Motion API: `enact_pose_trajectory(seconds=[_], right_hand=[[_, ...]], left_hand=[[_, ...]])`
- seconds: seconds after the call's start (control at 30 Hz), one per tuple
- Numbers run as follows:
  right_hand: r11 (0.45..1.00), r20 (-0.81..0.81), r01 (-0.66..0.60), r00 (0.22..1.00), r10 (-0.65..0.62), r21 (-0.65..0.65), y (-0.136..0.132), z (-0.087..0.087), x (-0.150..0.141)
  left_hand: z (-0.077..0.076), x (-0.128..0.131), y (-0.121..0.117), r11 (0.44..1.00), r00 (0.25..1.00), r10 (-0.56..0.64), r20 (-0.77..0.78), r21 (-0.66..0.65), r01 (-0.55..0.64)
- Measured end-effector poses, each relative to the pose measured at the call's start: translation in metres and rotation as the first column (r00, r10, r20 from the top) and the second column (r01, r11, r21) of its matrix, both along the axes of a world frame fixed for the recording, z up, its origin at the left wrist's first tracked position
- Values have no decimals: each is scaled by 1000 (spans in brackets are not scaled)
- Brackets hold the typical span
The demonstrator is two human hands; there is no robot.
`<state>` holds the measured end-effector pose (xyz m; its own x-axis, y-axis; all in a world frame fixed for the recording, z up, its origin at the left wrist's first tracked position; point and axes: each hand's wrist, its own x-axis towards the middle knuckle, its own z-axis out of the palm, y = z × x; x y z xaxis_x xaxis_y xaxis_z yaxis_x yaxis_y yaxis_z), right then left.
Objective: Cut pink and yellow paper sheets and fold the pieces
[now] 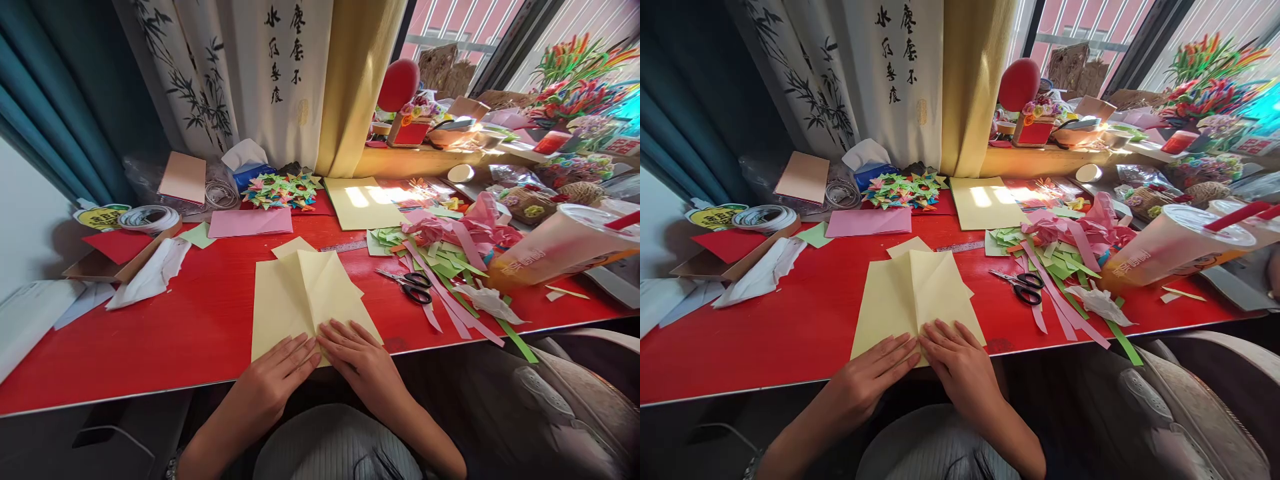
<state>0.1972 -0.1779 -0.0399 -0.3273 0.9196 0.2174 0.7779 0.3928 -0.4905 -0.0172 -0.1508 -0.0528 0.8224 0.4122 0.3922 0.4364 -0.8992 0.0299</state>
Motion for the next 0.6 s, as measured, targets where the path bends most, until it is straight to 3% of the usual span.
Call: enact_pose_trajectory(seconds=[0.23, 0.33, 0.47, 0.6], right_hand=[[999, -17, -19, 1000, 19, 34, 1, -1, 1], [987, -33, 16, 999, -11, 158, -1, -7, 0], [922, -51, 46, 998, -29, 383, -6, -14, -2], [865, -2, -50, 998, 59, 500, -5, 4, 3]], left_hand=[[4, -1, 4, 1000, 999, -22, -35, 11, 22], [4, 4, 1, 999, 1000, 7, -23, 36, -7], [5, 14, -7, 980, 990, 84, 118, 171, -103], [24, 22, -8, 966, 972, 82, 220, 224, -132]])
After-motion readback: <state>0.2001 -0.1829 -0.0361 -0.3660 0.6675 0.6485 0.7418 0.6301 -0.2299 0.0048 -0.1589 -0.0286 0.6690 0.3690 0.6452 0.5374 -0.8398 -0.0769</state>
